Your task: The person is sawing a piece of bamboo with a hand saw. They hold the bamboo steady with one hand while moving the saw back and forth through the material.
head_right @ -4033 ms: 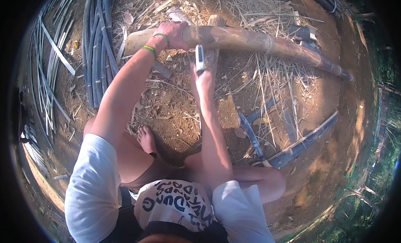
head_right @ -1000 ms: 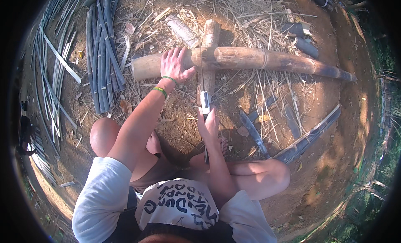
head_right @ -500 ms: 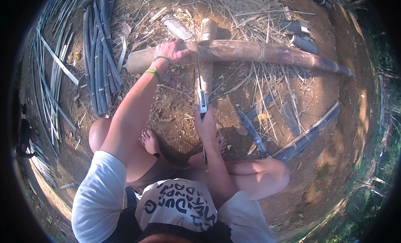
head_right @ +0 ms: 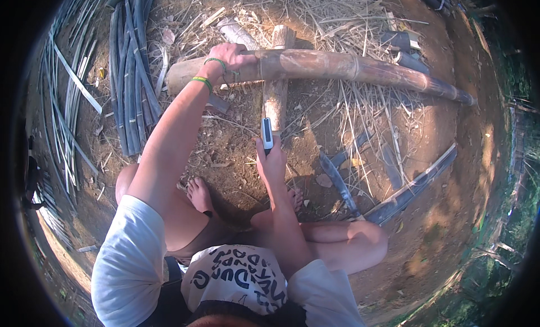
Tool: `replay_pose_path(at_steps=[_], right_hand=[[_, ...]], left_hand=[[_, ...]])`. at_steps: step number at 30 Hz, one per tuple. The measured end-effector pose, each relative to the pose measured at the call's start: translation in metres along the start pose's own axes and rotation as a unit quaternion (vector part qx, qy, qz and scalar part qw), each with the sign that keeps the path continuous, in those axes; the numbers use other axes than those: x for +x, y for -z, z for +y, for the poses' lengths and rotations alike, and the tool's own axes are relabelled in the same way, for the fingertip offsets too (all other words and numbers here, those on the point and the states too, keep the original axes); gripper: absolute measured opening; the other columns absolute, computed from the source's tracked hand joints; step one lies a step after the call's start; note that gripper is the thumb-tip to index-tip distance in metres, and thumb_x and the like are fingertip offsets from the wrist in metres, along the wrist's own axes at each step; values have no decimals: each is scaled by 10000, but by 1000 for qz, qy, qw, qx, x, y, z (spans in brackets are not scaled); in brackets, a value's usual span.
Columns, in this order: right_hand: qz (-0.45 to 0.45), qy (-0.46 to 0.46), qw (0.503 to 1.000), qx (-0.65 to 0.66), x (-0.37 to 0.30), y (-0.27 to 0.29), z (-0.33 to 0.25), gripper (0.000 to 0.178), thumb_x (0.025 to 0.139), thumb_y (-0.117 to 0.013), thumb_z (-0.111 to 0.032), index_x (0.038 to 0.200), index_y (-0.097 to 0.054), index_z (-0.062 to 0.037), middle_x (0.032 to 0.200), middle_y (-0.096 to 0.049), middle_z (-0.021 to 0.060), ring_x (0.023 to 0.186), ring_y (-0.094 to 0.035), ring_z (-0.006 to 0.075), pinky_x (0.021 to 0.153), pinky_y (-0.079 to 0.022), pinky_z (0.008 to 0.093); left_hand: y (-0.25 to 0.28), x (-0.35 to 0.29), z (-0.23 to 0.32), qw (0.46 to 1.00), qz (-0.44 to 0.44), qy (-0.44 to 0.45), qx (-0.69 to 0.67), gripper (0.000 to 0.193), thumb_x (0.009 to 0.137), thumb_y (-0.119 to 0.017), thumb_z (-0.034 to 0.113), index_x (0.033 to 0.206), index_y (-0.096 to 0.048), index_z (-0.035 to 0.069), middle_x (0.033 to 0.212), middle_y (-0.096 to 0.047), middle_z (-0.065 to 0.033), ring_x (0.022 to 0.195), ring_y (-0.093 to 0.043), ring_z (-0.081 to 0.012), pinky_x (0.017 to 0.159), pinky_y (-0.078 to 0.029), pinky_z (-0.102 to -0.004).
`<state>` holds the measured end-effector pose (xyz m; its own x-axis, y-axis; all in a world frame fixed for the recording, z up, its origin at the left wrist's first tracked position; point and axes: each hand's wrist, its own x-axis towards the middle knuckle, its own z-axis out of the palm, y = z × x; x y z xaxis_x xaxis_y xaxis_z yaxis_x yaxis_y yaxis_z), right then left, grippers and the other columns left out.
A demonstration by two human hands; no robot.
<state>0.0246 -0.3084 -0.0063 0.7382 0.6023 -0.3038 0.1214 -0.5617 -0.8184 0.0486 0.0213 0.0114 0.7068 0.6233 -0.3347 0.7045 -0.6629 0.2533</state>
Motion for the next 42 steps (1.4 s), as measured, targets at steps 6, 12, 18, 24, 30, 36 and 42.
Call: replay_pose_path(at_steps=[6, 12, 18, 24, 30, 36, 42], right_hand=[[0, -5, 1000, -1, 3, -7, 4, 361, 1031, -671, -351, 1026, -577, -2, 707, -632, 171, 611, -625, 305, 597, -468, 448], [24, -32, 999, -35, 8, -9, 11, 355, 1030, -668, -338, 1036, -577, 5, 737, -649, 195, 634, -639, 317, 613, -481, 456], [64, 58, 996, -1, 33, -20, -24, 353, 1033, -656, -302, 1137, -607, 31, 726, -690, 185, 644, -713, 347, 570, -510, 449], [93, 73, 991, -59, 98, -31, -29, 413, 1040, -665, -358, 906, -638, 32, 708, -658, 203, 599, -651, 332, 580, -509, 449], [83, 78, 992, -48, 89, -26, -18, 427, 1030, -670, -388, 947, -649, 31, 734, -663, 201, 620, -650, 331, 598, -510, 448], [-3, -8, 1000, -8, 45, -14, -44, 505, 1043, -609, -304, 1420, -534, 23, 953, -723, 231, 851, -716, 335, 767, -534, 466], [11, 10, 999, -43, 84, -23, -44, 419, 1051, -616, -345, 1117, -649, 67, 810, -705, 225, 718, -702, 390, 665, -535, 475]], left_hand=[[-1, 15, -7, 1000, -13, -5, -21, 737, 878, -525, 762, 1232, -755, 157, 1211, -734, -223, 1163, -695, -378, 1027, -534, -488], [-1, 0, 3, 998, 46, -14, -37, 743, 871, -526, 774, 1218, -757, 159, 1181, -746, -203, 1132, -707, -354, 1014, -529, -480], [-24, -31, 7, 991, 124, 28, -33, 750, 900, -508, 757, 1204, -721, 106, 1094, -743, -204, 1116, -701, -334, 1021, -447, -524], [-53, -36, 21, 942, 336, 19, 4, 704, 913, -517, 719, 1148, -713, 85, 1117, -693, -183, 1106, -644, -316, 1051, -379, -471], [-42, -31, 27, 950, 311, 19, 7, 642, 889, -549, 682, 1064, -719, 88, 1017, -737, -159, 1046, -693, -325, 1022, -446, -483], [-28, -17, 9, 979, 194, 54, -14, 698, 866, -507, 716, 1091, -716, 89, 1063, -753, -168, 1087, -712, -346, 1039, -457, -503], [-24, -22, 12, 979, 203, 30, -1, 768, 872, -508, 730, 1199, -709, 65, 1164, -734, -196, 1084, -719, -325, 1021, -441, -502]])
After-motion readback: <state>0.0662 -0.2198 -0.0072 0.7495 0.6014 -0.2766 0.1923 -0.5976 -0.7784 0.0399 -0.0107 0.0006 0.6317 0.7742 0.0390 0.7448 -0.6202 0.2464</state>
